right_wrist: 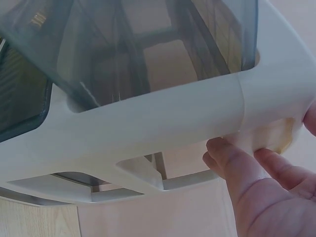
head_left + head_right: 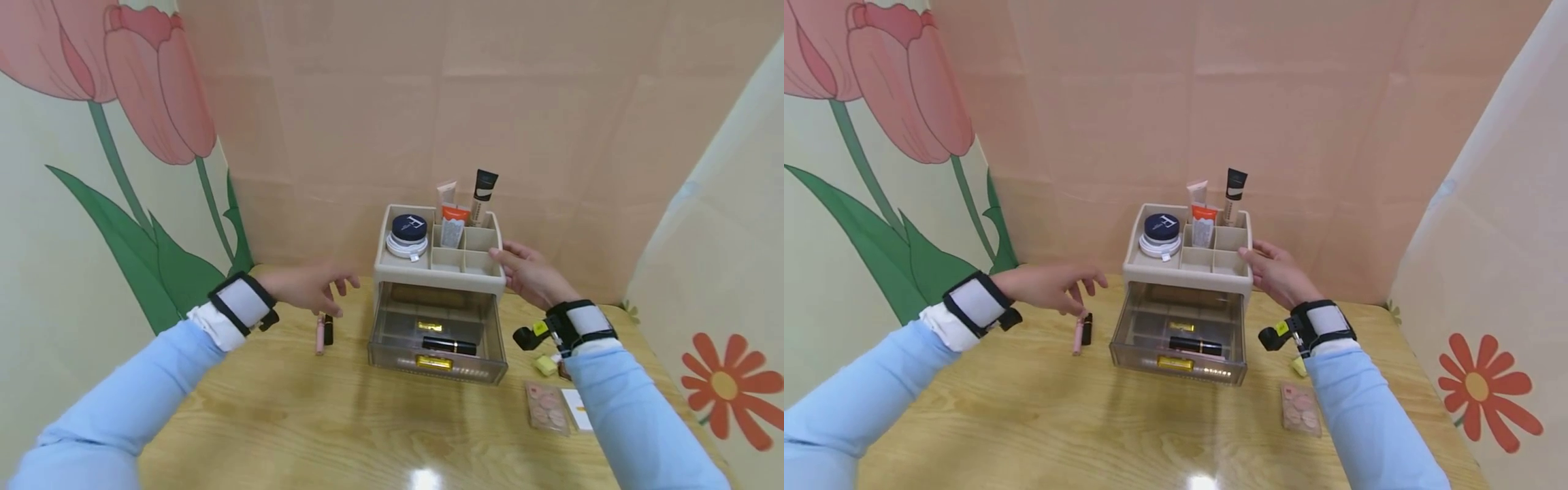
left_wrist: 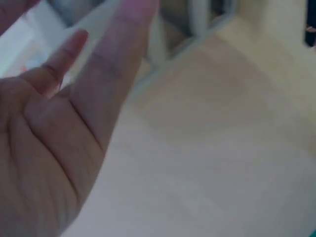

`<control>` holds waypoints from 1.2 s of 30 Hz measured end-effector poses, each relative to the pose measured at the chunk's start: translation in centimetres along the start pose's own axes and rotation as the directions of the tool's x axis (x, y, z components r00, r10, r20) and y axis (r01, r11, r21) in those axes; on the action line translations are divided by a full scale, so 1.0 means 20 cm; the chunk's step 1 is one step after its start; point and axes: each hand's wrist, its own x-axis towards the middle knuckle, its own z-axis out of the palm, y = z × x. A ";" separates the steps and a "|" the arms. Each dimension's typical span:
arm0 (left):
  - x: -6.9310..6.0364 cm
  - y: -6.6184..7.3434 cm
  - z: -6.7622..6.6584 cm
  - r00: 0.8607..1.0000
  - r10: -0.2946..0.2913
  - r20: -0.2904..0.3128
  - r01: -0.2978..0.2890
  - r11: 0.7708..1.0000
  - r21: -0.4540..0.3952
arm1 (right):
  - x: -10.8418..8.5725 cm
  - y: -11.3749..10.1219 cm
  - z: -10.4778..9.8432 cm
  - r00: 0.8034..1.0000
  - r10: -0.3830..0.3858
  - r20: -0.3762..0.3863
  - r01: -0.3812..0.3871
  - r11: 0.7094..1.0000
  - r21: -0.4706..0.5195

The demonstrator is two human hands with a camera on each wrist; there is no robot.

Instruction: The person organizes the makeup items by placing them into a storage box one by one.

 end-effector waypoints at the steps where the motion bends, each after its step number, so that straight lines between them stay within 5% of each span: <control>1: 0.00 -0.04 0.02 0.999 -0.032 -0.003 0.032 0.999 -0.025 | 0.00 0.00 0.00 1.000 0.000 0.002 0.000 1.000 -0.001; 7: 0.02 -0.23 0.13 0.975 -0.222 0.004 0.221 0.970 -0.101 | -0.01 0.01 -0.01 1.000 0.000 0.003 0.000 1.000 0.011; 13: 0.08 -0.38 0.24 0.942 -0.335 -0.029 0.327 0.933 -0.152 | -0.01 0.01 -0.01 1.000 0.008 -0.008 -0.008 1.000 0.019; 22: 0.17 -0.59 0.42 0.880 -0.461 -0.115 0.419 0.867 -0.270 | 0.00 0.00 0.00 1.000 0.009 -0.005 -0.009 1.000 -0.014; 28: 0.25 -0.73 0.50 0.852 -0.497 -0.165 0.429 0.842 -0.327 | -0.01 -0.01 0.00 1.000 0.021 -0.019 -0.021 1.000 -0.018; 32: 0.29 -0.78 0.53 0.840 -0.510 -0.186 0.444 0.842 -0.306 | -0.01 -0.01 0.01 1.000 0.019 -0.020 -0.019 1.000 -0.003; 36: 0.31 -0.79 0.55 0.820 -0.540 -0.188 0.457 0.817 -0.351 | -0.01 -0.01 0.01 1.000 0.019 -0.022 -0.019 1.000 -0.004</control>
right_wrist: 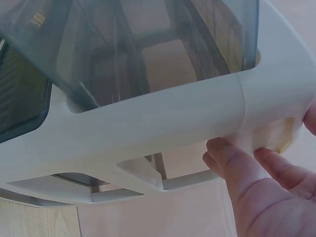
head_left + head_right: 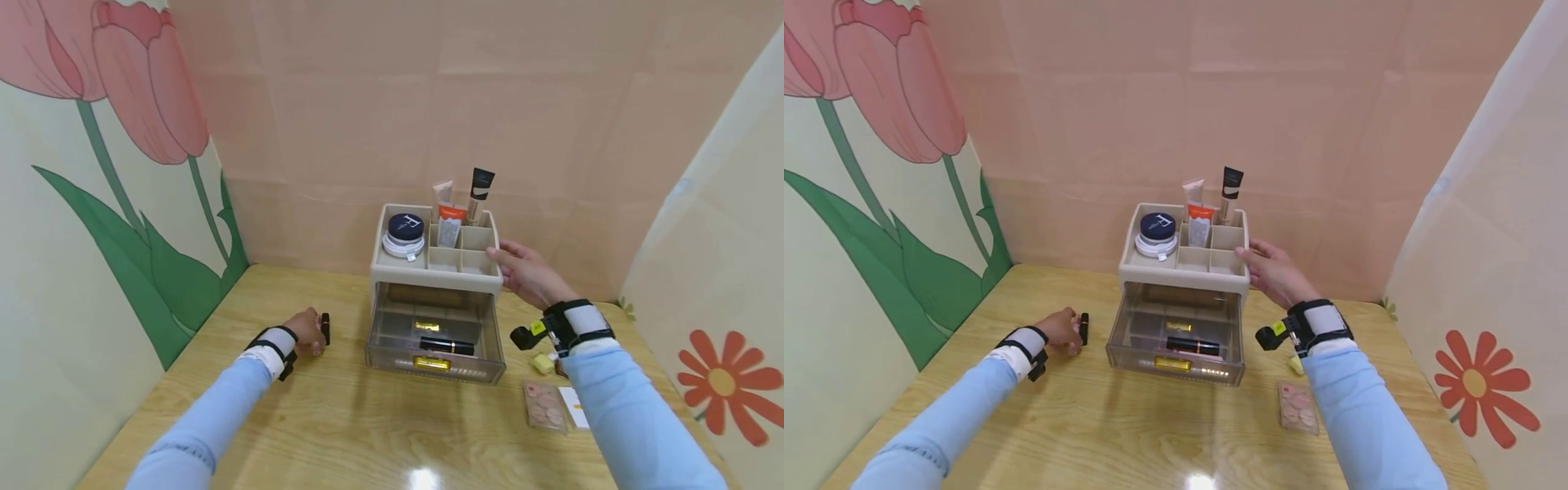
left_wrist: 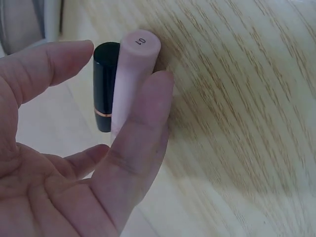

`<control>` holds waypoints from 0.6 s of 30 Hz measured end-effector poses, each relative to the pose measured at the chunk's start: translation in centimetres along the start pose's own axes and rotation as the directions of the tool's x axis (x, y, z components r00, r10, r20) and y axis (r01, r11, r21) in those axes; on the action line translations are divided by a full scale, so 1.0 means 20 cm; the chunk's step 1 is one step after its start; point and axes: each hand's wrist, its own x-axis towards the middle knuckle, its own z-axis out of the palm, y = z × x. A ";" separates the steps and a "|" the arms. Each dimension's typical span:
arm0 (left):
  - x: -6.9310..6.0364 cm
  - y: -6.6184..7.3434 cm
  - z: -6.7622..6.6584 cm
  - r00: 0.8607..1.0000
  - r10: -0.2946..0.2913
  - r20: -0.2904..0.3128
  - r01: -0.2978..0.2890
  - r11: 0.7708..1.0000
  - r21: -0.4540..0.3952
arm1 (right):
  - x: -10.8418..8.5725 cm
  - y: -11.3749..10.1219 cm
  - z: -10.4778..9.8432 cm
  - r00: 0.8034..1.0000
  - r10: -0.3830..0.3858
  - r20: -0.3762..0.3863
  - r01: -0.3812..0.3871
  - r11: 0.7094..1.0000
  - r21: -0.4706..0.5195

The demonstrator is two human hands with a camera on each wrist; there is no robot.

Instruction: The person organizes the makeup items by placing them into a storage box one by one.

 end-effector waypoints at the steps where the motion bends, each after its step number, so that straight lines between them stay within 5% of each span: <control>1: 0.00 0.00 0.00 1.000 -0.011 0.001 0.011 1.000 -0.017 | 0.00 0.00 0.00 1.000 0.001 0.000 -0.001 1.000 -0.004; 18: 0.00 0.04 0.02 0.995 -0.085 -0.051 0.091 0.989 0.120 | 0.00 -0.01 0.00 1.000 0.016 -0.001 -0.016 1.000 0.001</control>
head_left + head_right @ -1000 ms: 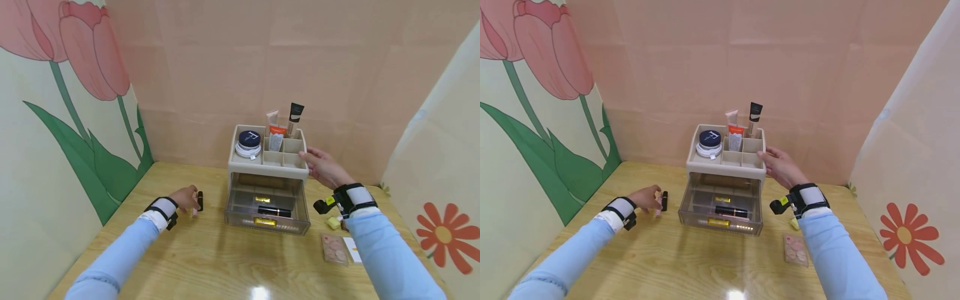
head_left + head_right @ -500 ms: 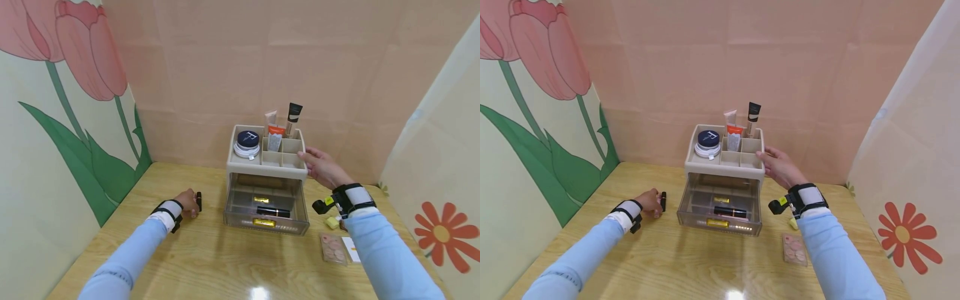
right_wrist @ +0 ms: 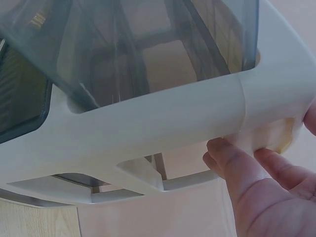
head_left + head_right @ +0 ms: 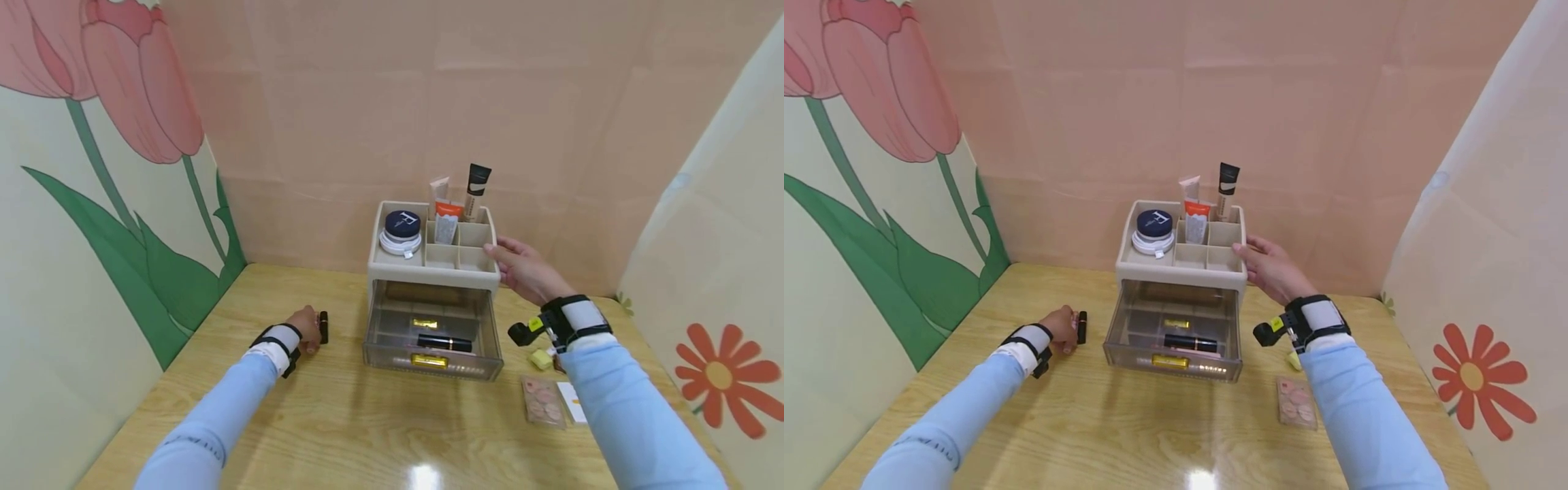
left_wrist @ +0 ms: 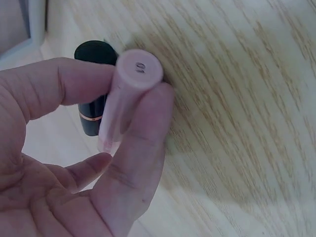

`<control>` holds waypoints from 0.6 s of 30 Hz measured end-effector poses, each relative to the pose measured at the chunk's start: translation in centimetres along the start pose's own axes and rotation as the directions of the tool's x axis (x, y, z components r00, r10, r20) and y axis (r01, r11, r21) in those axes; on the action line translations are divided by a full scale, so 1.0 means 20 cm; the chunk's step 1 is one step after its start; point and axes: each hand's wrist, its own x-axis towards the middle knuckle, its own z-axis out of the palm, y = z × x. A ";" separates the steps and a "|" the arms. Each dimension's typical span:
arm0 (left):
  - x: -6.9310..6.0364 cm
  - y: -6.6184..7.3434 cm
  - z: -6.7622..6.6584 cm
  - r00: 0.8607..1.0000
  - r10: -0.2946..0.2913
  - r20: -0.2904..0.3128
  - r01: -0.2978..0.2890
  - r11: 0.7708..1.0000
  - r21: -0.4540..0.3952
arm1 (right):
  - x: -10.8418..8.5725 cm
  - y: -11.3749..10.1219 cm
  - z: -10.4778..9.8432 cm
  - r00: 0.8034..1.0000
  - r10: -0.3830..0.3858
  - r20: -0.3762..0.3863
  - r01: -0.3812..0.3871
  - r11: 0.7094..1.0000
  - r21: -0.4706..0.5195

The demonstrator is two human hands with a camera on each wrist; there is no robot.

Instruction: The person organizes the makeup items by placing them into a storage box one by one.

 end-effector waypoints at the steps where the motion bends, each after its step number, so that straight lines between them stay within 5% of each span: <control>1: 0.00 0.00 0.00 1.000 -0.001 -0.003 0.001 1.000 0.006 | 0.00 0.00 0.00 1.000 0.002 -0.001 -0.002 1.000 -0.001; 11: 0.04 -0.05 -0.02 0.995 0.088 -0.041 -0.085 0.994 0.074 | -0.01 -0.01 0.00 1.000 -0.003 -0.004 0.003 1.000 -0.008; 18: 0.02 -0.09 -0.09 0.999 0.044 0.019 -0.042 0.992 -0.116 | 0.00 0.00 0.00 1.000 0.000 -0.007 0.000 1.000 -0.006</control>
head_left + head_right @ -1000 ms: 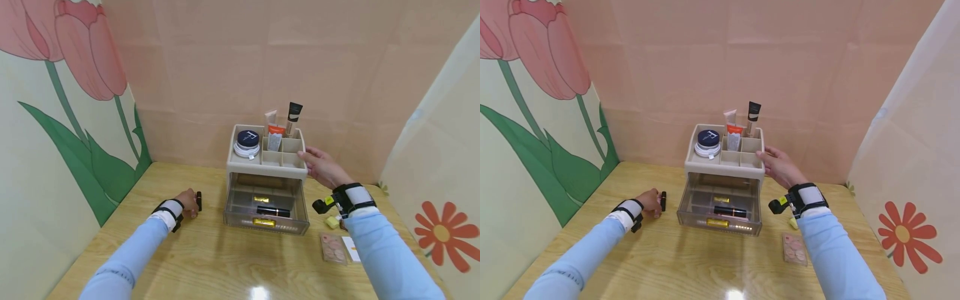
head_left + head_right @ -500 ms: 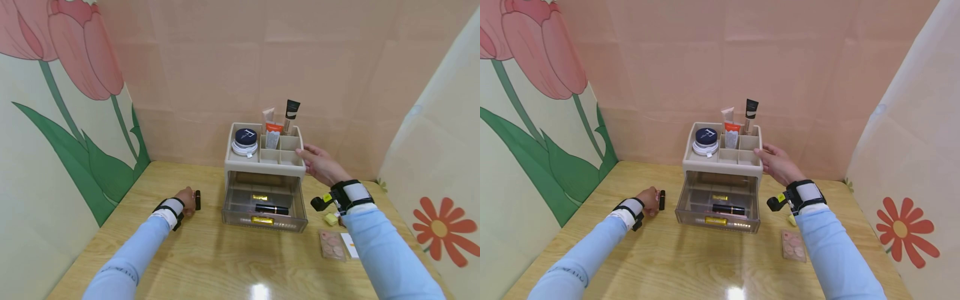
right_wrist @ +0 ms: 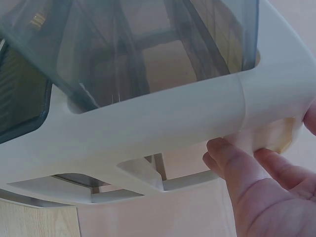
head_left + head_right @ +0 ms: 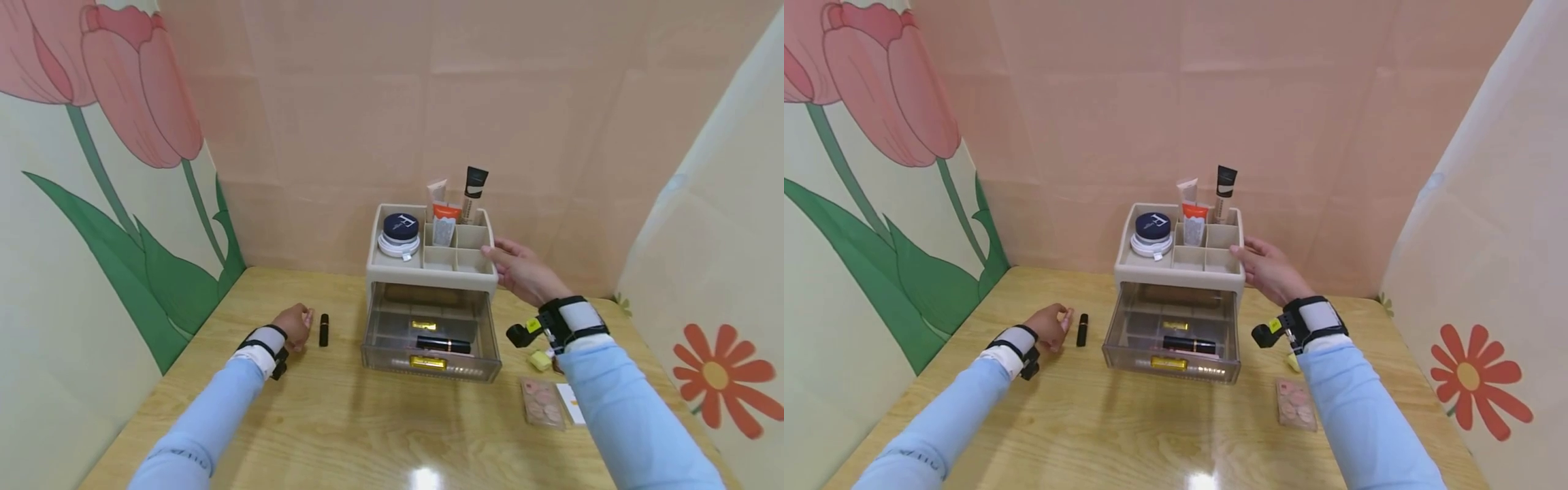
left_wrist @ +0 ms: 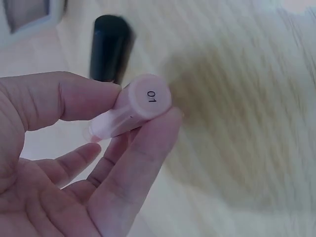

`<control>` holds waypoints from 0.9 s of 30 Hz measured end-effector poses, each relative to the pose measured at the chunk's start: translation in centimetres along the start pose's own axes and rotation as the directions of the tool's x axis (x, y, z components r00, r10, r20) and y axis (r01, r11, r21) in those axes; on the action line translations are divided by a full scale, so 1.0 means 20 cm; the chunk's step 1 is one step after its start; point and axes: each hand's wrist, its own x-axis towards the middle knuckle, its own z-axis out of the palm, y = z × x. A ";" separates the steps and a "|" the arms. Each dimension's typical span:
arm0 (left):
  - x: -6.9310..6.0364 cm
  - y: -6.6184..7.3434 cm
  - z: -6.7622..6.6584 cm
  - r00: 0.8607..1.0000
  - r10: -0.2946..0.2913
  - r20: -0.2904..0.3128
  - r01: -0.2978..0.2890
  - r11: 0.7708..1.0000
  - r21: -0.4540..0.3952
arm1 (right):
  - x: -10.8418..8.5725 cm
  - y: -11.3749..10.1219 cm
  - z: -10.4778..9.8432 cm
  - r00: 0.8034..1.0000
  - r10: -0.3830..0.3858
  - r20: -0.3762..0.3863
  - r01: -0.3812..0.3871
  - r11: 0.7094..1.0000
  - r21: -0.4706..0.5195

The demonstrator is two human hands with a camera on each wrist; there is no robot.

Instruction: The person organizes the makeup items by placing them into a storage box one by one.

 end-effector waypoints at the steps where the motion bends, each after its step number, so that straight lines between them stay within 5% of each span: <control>1: -0.01 0.00 -0.02 1.000 -0.005 0.000 0.005 1.000 -0.009 | 0.00 0.00 0.00 1.000 -0.004 0.004 0.004 1.000 0.001; 7: -0.08 0.02 -0.14 0.998 0.038 -0.048 -0.036 0.999 0.035 | 0.00 0.01 -0.01 1.000 -0.015 0.007 0.015 1.000 0.002; 13: -0.18 0.03 -0.26 0.991 0.120 -0.050 -0.122 0.992 -0.031 | 0.02 0.02 -0.01 1.000 -0.013 0.008 0.013 1.000 0.004; 17: -0.29 0.11 -0.35 0.980 0.195 -0.038 -0.196 0.981 -0.013 | 0.02 0.02 -0.01 1.000 -0.009 0.018 0.009 1.000 0.011; 22: -0.46 0.31 -0.45 0.945 0.327 -0.008 -0.327 0.945 0.031 | 0.01 0.02 -0.01 1.000 -0.010 0.021 0.009 1.000 0.021; 27: -0.61 0.50 -0.50 0.885 0.461 0.068 -0.463 0.887 0.006 | 0.01 0.01 -0.01 1.000 -0.001 0.020 0.001 1.000 0.009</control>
